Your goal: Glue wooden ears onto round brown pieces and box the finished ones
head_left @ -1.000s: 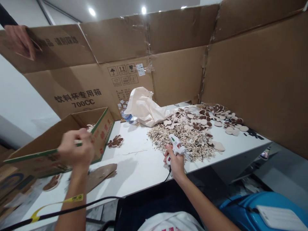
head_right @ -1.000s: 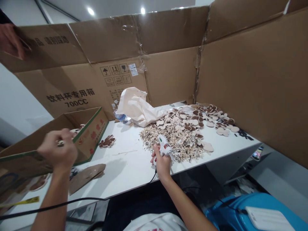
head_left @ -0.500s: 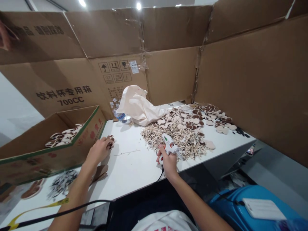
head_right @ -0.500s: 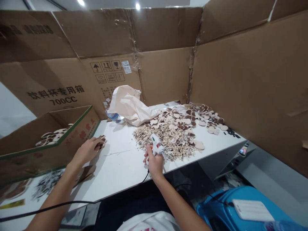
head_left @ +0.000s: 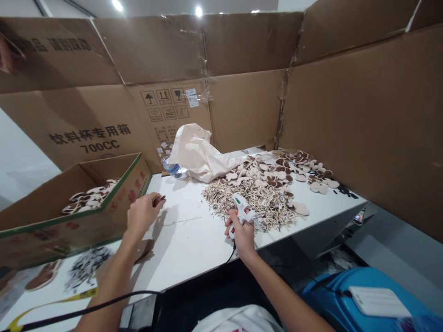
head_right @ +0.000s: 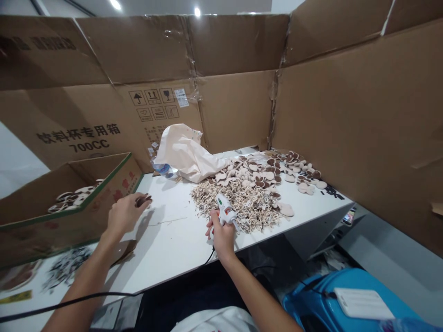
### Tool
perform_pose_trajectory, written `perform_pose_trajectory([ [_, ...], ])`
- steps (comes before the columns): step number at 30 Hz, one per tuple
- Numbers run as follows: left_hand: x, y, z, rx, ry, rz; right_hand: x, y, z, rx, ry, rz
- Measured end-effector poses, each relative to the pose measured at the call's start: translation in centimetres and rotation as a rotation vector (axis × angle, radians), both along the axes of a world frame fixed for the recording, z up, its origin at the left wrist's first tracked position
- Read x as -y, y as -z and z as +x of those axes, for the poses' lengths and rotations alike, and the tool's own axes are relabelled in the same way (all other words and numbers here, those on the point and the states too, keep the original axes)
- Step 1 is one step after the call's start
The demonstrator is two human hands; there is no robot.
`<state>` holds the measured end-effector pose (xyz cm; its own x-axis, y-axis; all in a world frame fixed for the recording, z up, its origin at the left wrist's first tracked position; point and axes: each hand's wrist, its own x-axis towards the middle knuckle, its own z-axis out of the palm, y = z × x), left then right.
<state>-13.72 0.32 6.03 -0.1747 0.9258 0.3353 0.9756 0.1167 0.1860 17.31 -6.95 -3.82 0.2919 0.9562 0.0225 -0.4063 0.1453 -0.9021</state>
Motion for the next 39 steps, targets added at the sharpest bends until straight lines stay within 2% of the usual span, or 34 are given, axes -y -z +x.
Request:
perform_pose_trajectory([
  [3,-0.8,-0.5,4.1,0.395,0.208,0.149,0.1,0.0,0.1,0.028,-0.006,-0.013],
  [5,-1.7,-0.2,7.1,0.721,0.342,0.139,0.2,0.1,0.2,0.045,-0.006,-0.016],
  [7,-2.3,0.5,9.9,0.947,0.456,0.098,0.2,0.1,0.2,0.056,-0.007,-0.010],
  [10,-2.6,2.0,13.2,1.043,0.574,0.056,0.2,0.1,0.2,0.057,-0.018,0.001],
  [13,-1.9,3.7,15.0,1.108,0.614,0.027,0.3,0.0,0.2,0.057,-0.037,0.007],
  [17,-0.7,5.6,15.8,1.239,0.588,0.039,0.5,-0.3,0.1,0.060,-0.041,0.015],
  [20,-0.3,6.1,15.9,1.292,0.561,0.064,0.7,-0.6,0.2,0.072,-0.031,0.005],
  [29,-0.1,6.1,16.2,1.372,0.580,0.046,1.0,-0.9,0.3,0.149,-0.072,-0.006],
  [39,0.2,6.2,16.6,1.354,0.610,0.066,1.1,-1.4,0.2,0.076,-0.109,0.003],
])
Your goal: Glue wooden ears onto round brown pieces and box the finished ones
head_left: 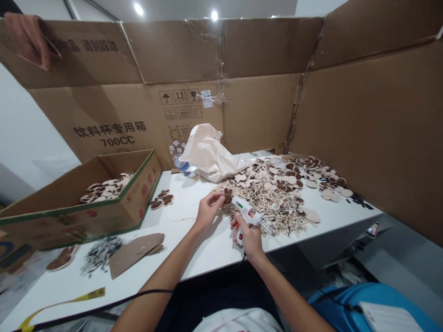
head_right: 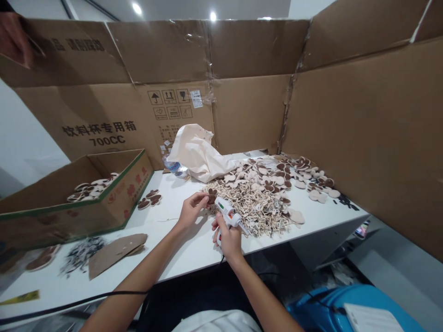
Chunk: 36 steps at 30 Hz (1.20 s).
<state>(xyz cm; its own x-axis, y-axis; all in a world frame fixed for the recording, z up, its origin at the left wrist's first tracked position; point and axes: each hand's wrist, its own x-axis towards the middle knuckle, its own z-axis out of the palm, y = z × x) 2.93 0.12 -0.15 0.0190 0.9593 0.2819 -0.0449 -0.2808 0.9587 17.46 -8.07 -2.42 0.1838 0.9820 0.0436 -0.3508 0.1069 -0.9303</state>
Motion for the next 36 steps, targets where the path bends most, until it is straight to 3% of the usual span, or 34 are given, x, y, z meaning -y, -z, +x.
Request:
perform_pose_trajectory([
  [13,-0.2,0.6,-0.1,-0.042,0.023,0.027,-0.1,0.4,-0.1,0.014,-0.034,-0.076],
  [36,-0.3,0.3,-0.1,-0.039,0.006,0.046,-0.3,1.0,-0.1,0.051,-0.027,-0.123],
])
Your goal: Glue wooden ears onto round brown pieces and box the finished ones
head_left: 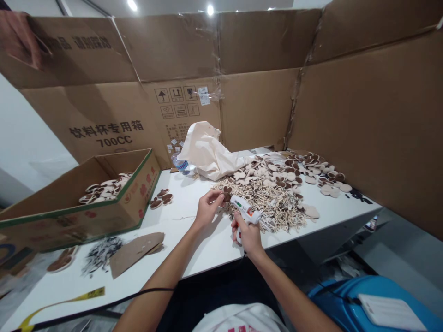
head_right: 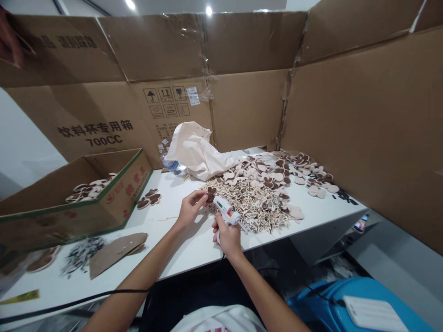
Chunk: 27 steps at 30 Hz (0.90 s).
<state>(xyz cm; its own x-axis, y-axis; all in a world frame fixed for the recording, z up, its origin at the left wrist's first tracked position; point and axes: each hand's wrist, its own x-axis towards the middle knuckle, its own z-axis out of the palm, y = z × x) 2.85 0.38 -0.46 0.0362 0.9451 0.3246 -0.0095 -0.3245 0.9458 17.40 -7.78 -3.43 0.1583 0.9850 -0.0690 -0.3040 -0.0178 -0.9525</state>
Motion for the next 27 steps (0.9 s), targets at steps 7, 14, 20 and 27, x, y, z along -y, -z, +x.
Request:
perform_pose_trajectory([
  [7,0.24,-0.42,0.07,-0.013,-0.008,0.008,-0.10,-0.02,-0.15,-0.016,0.015,0.017],
  [14,0.19,-0.58,-0.04,-0.027,-0.009,0.004,-0.08,-0.36,-0.18,-0.013,0.038,0.035],
  [20,0.03,-0.51,-0.28,-0.023,-0.001,-0.001,-0.01,-0.50,-0.14,-0.023,0.028,0.025],
  [27,-0.26,-0.97,-0.71,0.022,-0.040,0.013,-0.04,-0.56,-0.07,-0.004,0.061,0.014],
])
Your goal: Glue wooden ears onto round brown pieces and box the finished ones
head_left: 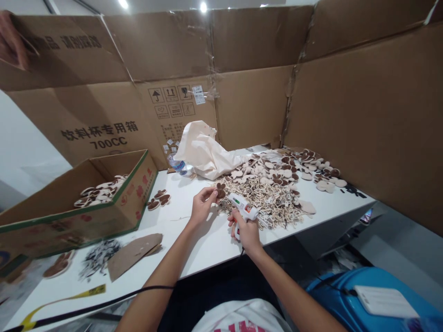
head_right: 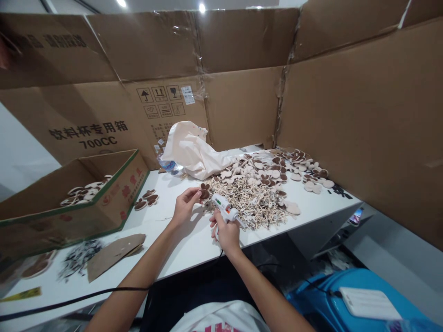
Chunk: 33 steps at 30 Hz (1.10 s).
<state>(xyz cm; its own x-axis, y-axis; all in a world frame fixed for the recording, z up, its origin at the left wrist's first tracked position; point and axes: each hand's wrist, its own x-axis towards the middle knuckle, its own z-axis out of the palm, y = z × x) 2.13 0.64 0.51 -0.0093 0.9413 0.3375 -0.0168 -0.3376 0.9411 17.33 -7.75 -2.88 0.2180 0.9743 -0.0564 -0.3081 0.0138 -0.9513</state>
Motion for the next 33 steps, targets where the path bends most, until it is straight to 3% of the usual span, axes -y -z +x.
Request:
perform_pose_trajectory([
  [4,-0.6,0.2,-0.6,0.002,-0.043,-0.031,-0.1,0.2,0.1,0.017,0.038,0.047],
  [7,-0.7,0.2,-1.1,-0.050,-0.005,-0.088,-0.2,0.5,0.3,0.002,0.076,0.075],
  [17,0.9,-1.1,-2.6,-0.397,0.555,-0.370,-0.2,0.7,0.4,-0.073,0.136,0.095],
  [22,1.0,-1.1,-3.5,-0.529,0.667,-0.361,0.1,0.1,0.4,-0.107,0.144,0.090],
  [25,0.8,-1.1,-3.7,-0.593,0.613,-0.306,0.1,0.0,0.3,-0.111,0.157,0.085],
  [31,0.5,-0.5,-2.1,-0.629,0.155,0.110,0.0,0.4,0.3,-0.092,0.177,0.078],
  [33,0.2,-0.5,-1.2,-0.669,0.077,0.241,-0.1,0.5,0.3,-0.098,0.177,0.078],
])
